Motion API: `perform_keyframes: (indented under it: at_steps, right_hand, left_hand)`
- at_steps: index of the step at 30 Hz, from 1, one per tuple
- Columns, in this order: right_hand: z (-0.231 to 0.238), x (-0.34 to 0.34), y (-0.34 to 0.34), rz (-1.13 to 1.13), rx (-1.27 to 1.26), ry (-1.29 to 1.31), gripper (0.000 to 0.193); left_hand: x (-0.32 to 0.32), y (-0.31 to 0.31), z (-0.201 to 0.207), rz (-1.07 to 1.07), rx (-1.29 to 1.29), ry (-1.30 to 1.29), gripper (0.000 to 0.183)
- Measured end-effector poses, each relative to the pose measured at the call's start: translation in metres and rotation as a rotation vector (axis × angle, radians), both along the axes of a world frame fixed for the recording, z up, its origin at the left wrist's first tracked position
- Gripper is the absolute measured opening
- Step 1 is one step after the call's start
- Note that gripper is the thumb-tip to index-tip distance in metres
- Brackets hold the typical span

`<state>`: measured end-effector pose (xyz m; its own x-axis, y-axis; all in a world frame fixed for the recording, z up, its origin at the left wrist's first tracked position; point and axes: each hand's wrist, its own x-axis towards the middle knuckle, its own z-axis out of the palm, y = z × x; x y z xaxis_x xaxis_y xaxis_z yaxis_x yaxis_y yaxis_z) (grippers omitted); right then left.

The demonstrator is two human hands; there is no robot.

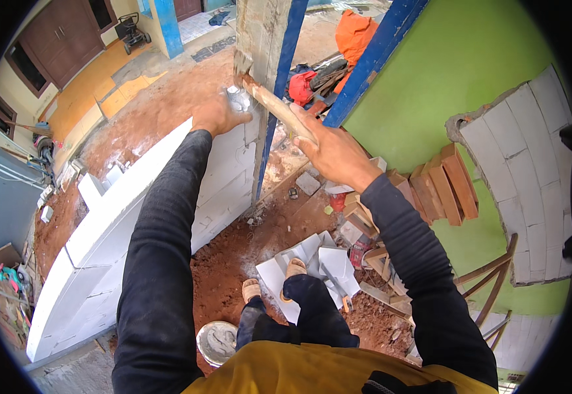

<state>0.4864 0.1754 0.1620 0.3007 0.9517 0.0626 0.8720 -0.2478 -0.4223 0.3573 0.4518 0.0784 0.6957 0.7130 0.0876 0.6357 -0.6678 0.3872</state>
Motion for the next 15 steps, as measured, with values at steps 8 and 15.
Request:
perform_keyframes:
  at_steps: [8,15]
  right_hand:
    - [0.004,-0.008,0.006,0.010,-0.149,-0.060,0.071]
    - [0.002,0.001,0.004,-0.040,0.204,0.035,0.072]
  left_hand:
    - [-0.002,0.000,0.006,0.036,-0.116,0.052,0.100]
    - [0.000,-0.002,-0.001,0.042,-0.069,0.028,0.100]
